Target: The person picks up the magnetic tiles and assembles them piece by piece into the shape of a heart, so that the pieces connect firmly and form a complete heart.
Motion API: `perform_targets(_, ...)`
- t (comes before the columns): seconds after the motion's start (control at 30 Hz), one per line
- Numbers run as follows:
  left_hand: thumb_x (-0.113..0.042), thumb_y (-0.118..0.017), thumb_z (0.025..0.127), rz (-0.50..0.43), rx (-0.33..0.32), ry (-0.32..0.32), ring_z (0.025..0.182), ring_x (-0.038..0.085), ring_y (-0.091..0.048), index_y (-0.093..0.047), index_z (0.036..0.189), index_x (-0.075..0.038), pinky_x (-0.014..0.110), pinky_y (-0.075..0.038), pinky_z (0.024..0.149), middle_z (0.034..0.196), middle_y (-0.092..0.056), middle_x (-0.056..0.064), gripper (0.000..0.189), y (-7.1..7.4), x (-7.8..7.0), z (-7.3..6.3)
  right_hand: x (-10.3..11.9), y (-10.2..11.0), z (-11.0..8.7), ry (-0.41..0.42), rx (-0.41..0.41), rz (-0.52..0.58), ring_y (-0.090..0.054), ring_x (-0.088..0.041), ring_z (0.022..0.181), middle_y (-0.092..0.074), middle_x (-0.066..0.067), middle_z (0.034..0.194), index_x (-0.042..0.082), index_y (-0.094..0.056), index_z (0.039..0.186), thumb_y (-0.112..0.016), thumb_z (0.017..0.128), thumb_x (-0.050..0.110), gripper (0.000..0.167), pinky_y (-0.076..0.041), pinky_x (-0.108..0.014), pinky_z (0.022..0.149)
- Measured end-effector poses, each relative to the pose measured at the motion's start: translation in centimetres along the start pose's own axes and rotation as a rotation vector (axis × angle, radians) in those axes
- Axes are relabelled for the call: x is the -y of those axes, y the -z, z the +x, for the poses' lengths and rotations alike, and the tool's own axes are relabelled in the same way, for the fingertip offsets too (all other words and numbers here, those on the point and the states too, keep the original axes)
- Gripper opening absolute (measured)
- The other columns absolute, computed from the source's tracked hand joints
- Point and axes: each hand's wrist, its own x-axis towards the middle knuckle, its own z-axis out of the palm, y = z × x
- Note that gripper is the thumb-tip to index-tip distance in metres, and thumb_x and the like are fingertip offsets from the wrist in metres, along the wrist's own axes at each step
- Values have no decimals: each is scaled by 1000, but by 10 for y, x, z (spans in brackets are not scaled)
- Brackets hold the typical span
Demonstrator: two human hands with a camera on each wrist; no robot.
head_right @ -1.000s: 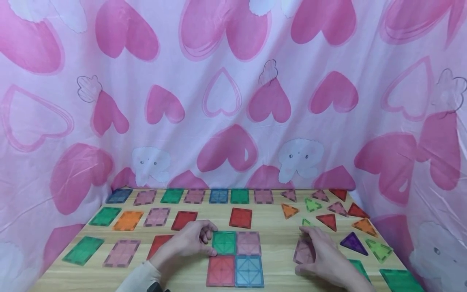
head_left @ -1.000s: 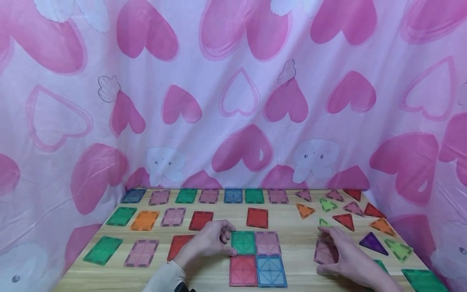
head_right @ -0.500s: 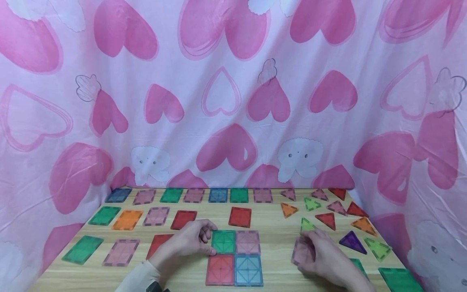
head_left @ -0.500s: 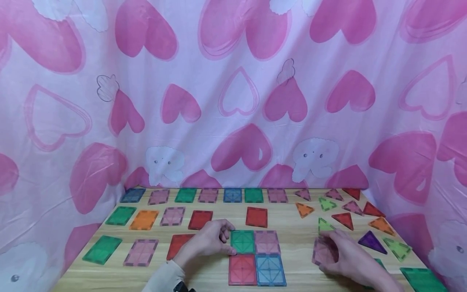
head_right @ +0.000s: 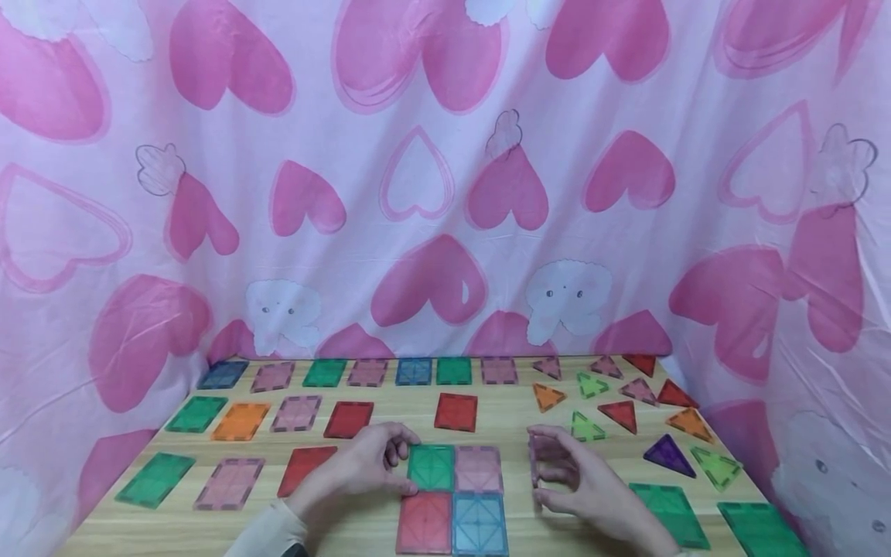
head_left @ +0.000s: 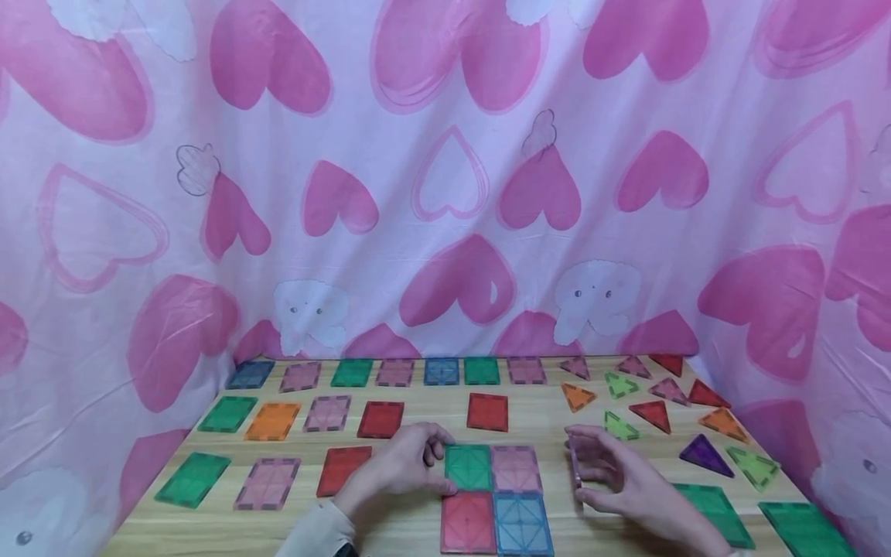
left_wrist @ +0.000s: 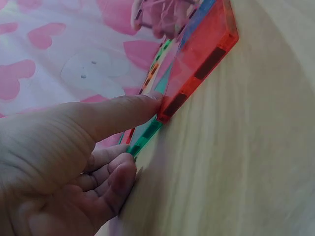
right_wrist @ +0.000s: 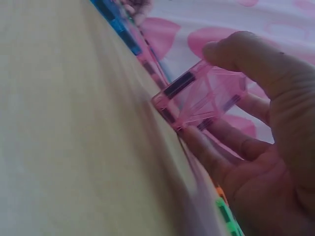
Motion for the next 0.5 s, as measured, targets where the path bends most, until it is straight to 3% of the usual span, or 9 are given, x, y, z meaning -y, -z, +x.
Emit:
perform_targets(0.27, -29, -105, 78, -2, 5, -9, 83, 11, -56, -76, 127, -16, 26, -51, 73, 101, -66, -2, 58, -8, -9, -1, -7, -14, 5, -24, 28, 107, -61, -15, 142, -32, -38, 171, -6, -24, 171, -72, 109, 7, 80, -57, -28, 108)
perform_targets(0.5, -32, -106, 76, 12, 1, -18, 84, 10, -57, -76, 127, -16, 25, -52, 74, 102, -67, -3, 61, -10, -9, -2, -9, -27, 11, -37, 76, 148, -54, -2, 146, -26, -33, 177, 0, -19, 174, -71, 110, 10, 83, -52, -22, 111)
